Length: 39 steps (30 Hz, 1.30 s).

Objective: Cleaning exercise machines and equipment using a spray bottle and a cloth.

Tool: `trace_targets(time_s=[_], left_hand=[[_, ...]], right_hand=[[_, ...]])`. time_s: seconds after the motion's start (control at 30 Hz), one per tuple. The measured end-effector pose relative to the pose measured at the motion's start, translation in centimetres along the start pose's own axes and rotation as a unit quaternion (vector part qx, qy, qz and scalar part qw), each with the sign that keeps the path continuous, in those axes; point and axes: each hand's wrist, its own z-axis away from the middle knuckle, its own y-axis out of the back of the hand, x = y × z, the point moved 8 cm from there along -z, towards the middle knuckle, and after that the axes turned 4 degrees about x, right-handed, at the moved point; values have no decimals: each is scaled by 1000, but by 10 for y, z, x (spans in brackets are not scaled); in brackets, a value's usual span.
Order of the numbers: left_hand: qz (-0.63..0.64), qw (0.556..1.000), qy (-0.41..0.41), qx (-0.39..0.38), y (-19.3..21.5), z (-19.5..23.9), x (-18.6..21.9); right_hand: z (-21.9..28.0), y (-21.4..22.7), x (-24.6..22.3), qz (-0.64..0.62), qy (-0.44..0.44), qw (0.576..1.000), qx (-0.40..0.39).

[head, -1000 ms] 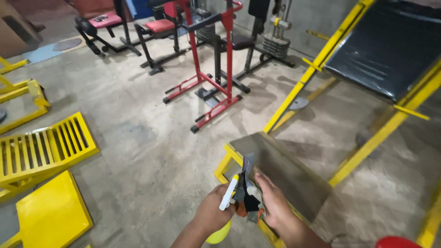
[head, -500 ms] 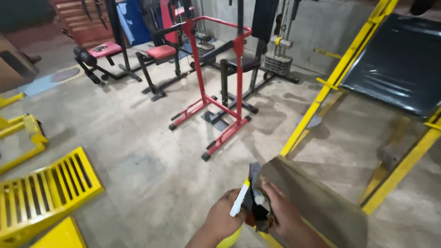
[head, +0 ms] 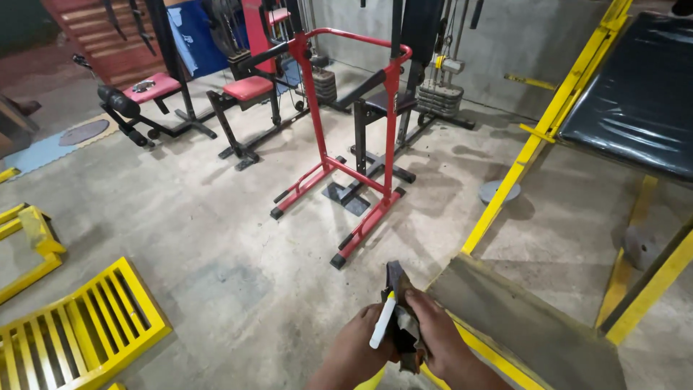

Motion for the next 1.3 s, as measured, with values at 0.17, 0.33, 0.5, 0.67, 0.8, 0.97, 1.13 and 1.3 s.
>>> trace_targets(time_s=[0.17,0.33,0.5,0.67,0.8,0.97,1.13,1.3], left_hand=[[-34,999,1,-10,25,-41,-9],[-26,1000,6,-7,55,-93,-41],[-61,990,-102,71,94,-171,-54],[-67,991,-100,66,124,-251,-61],[-72,996,-24,52,142,-296,-72],[-82,992,-63,70,159,-342,-69],[-83,991,-76,72,167,-384,-94],[-63,991,-107,38,191,-427,-94]], right_hand=[[-45,-25,-12,30,-10,999,41],[-127,-46,-20,38,24,998,53],[-193,-93,-65,62,32,997,17],[-250,-129,-115,57,1,998,29],[-307,-131,-134,20,39,999,22],[-326,-158,-171,17,38,999,-4],[-358,-144,-186,7,34,998,45],[-406,-117,-196,42,62,993,88]])
